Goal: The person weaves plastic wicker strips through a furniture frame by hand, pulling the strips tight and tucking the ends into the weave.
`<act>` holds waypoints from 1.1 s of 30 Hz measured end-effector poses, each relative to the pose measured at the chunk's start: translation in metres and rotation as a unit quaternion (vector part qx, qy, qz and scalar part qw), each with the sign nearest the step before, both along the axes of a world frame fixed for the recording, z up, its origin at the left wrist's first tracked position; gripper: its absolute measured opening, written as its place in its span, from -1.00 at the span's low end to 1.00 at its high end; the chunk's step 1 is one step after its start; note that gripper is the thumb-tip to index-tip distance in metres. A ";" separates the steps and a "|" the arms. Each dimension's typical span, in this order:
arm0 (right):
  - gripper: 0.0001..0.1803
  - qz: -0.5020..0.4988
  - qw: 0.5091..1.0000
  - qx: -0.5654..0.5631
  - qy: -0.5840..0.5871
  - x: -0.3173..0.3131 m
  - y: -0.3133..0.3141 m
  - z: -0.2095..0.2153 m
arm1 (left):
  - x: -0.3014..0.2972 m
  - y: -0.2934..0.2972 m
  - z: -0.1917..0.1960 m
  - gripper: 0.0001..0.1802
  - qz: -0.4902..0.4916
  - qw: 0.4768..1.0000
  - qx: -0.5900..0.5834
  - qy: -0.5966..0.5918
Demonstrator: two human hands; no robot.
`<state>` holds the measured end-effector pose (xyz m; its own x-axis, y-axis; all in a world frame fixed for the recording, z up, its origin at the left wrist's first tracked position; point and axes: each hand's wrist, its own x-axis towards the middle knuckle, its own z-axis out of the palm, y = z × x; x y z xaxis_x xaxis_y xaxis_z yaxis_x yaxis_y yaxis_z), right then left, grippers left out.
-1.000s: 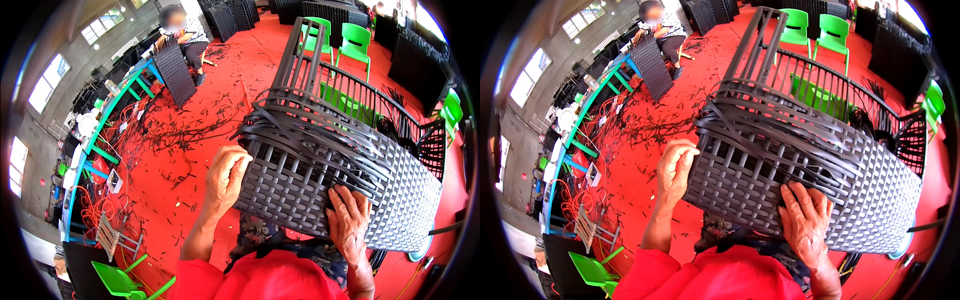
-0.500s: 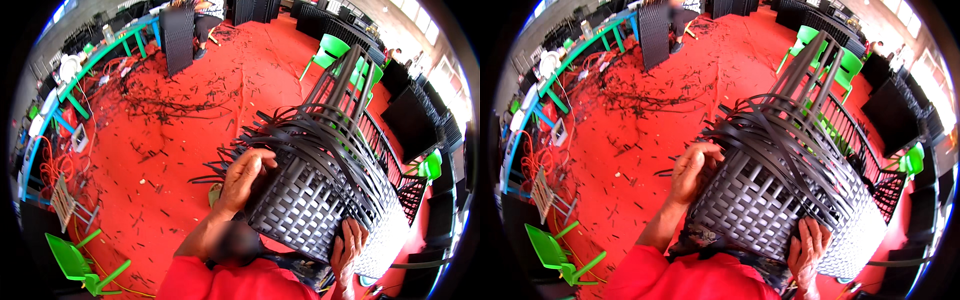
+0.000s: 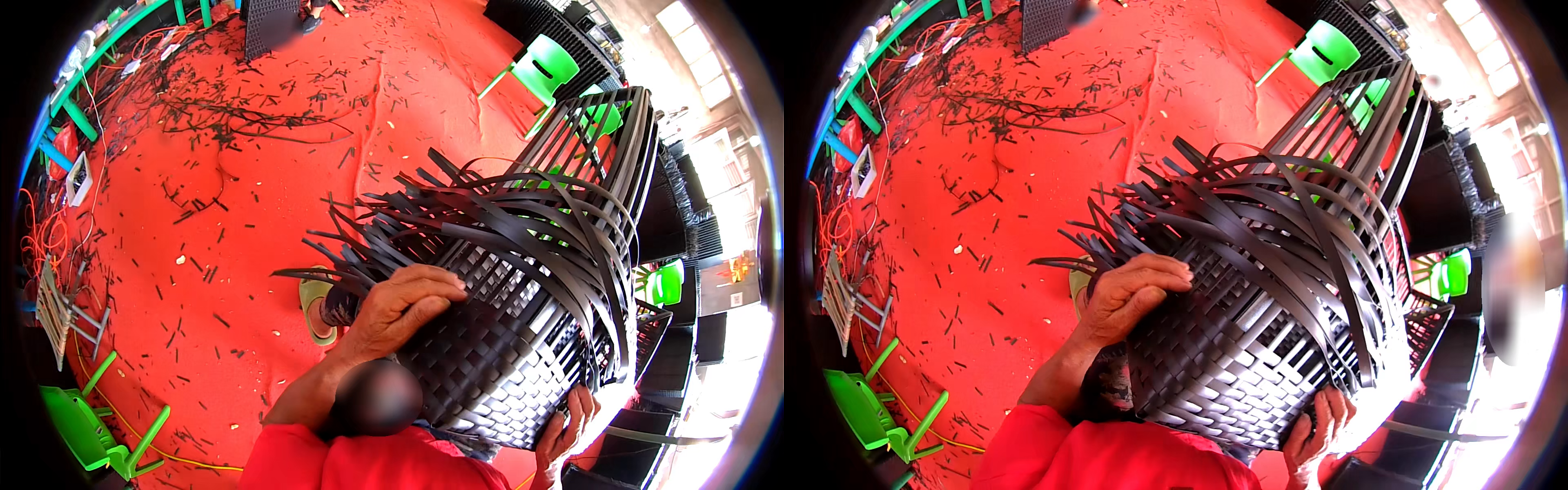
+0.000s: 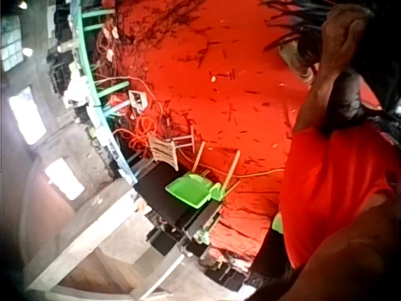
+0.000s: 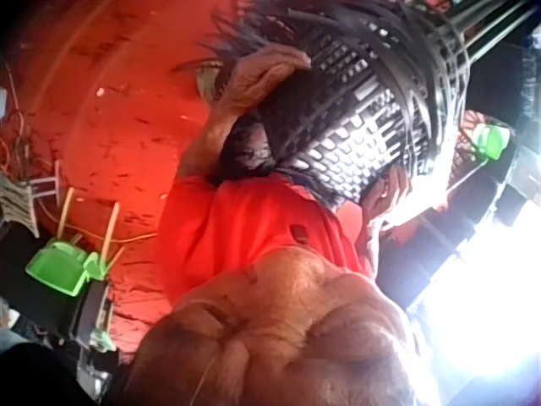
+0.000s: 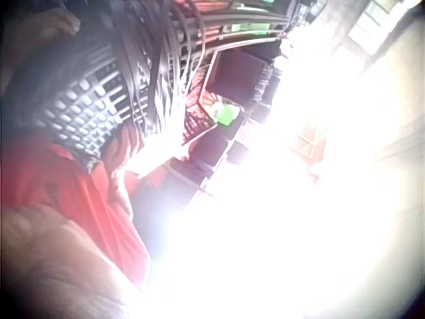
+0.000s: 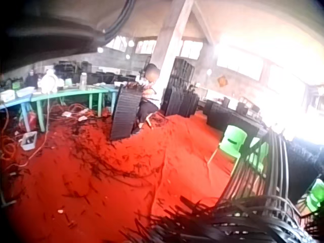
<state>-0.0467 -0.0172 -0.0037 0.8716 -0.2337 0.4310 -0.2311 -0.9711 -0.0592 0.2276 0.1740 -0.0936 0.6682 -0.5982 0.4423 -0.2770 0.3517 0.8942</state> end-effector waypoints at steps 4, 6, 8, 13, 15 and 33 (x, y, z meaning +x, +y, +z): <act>-0.66 -0.014 1.000 0.002 -0.012 -0.006 0.001 -0.002 | 0.005 -0.001 -0.027 -0.56 0.065 0.994 -0.026 0.083; -0.65 -0.020 1.000 0.005 -0.008 -0.007 0.002 0.000 | 0.005 -0.006 -0.028 -0.58 0.045 0.998 0.015 0.029; -0.63 -0.020 1.000 0.023 -0.003 -0.004 0.005 0.006 | 0.005 -0.013 -0.039 -0.55 -0.013 0.995 0.097 -0.024; -0.55 0.007 0.999 0.044 -0.025 0.015 0.006 0.010 | 0.004 -0.007 -0.050 -0.53 0.046 0.992 0.115 0.008; -0.50 0.012 0.999 0.034 -0.032 0.017 0.003 0.007 | 0.001 -0.013 -0.058 -0.55 0.036 0.992 0.111 0.040; -0.47 0.105 0.956 0.167 -0.215 -0.027 -0.004 -0.028 | 0.019 -0.024 -0.048 -0.69 0.024 0.960 0.035 0.275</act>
